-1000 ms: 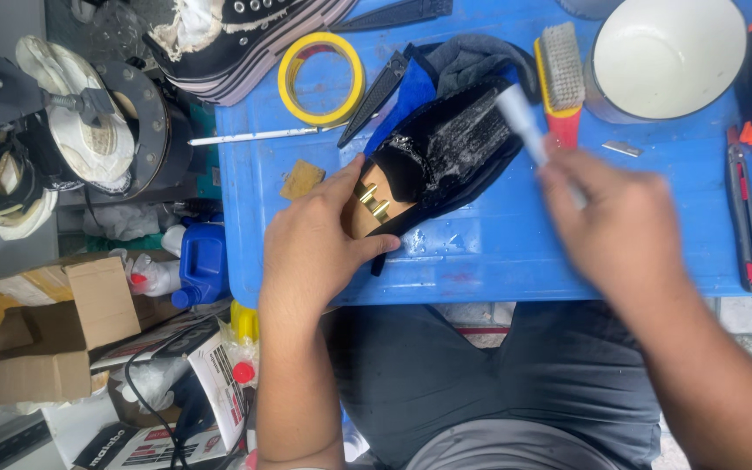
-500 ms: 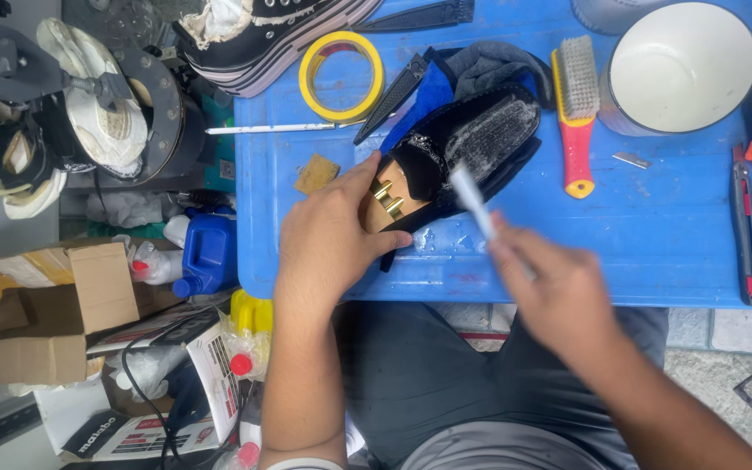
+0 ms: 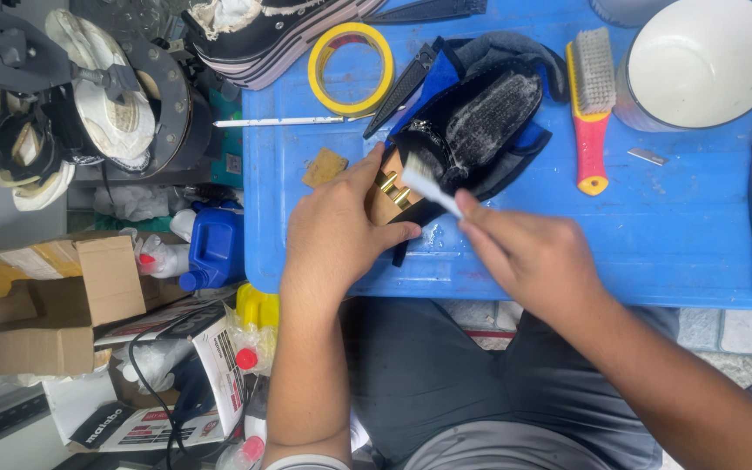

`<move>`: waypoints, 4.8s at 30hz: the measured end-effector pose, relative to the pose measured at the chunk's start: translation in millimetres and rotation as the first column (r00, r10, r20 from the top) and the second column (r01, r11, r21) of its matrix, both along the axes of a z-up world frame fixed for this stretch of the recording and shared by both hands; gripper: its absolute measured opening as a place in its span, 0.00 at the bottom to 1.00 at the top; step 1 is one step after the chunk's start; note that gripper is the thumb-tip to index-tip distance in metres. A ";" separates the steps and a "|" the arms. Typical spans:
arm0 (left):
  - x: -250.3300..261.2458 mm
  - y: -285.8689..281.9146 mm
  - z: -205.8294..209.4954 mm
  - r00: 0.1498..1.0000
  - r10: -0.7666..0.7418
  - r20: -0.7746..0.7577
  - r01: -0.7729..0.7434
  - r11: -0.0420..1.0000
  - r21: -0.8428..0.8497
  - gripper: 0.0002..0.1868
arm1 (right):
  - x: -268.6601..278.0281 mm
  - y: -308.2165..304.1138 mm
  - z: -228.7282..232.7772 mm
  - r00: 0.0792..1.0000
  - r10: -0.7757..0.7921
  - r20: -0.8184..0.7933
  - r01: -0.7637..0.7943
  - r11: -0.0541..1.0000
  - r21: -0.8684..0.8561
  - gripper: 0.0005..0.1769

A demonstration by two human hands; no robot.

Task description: The person scrubs a black high-heeled shoe with a toothbrush and white cleaning paste on a blue plastic table. They repeatedly dip the brush into a bowl of paste and scrub the shoe's upper, heel, and toe areas. The person then picks up the second shoe from a nearby chair and moves toward a sink area.

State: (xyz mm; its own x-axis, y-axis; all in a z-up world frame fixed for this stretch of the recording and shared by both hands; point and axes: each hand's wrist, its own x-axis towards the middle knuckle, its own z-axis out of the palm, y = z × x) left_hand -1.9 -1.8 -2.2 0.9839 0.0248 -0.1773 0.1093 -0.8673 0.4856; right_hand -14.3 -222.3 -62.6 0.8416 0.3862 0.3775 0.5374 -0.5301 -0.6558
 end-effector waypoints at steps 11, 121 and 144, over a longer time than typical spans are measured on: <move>-1.8 -0.9 -1.6 0.998 -0.039 0.048 0.038 0.999 0.030 0.53 | 28.5 -54.7 11.4 0.940 -0.341 -0.027 0.332 0.927 -0.173 0.12; -33.6 -44.1 1.7 0.959 0.034 0.280 -0.080 0.985 0.155 0.51 | 30.8 -51.7 26.0 0.953 -0.172 -0.248 0.167 0.985 -0.042 0.18; -26.8 -36.0 2.2 0.971 0.039 0.236 -0.073 0.988 0.137 0.51 | 37.2 -58.2 24.6 0.962 -0.236 -0.138 0.219 0.968 -0.125 0.16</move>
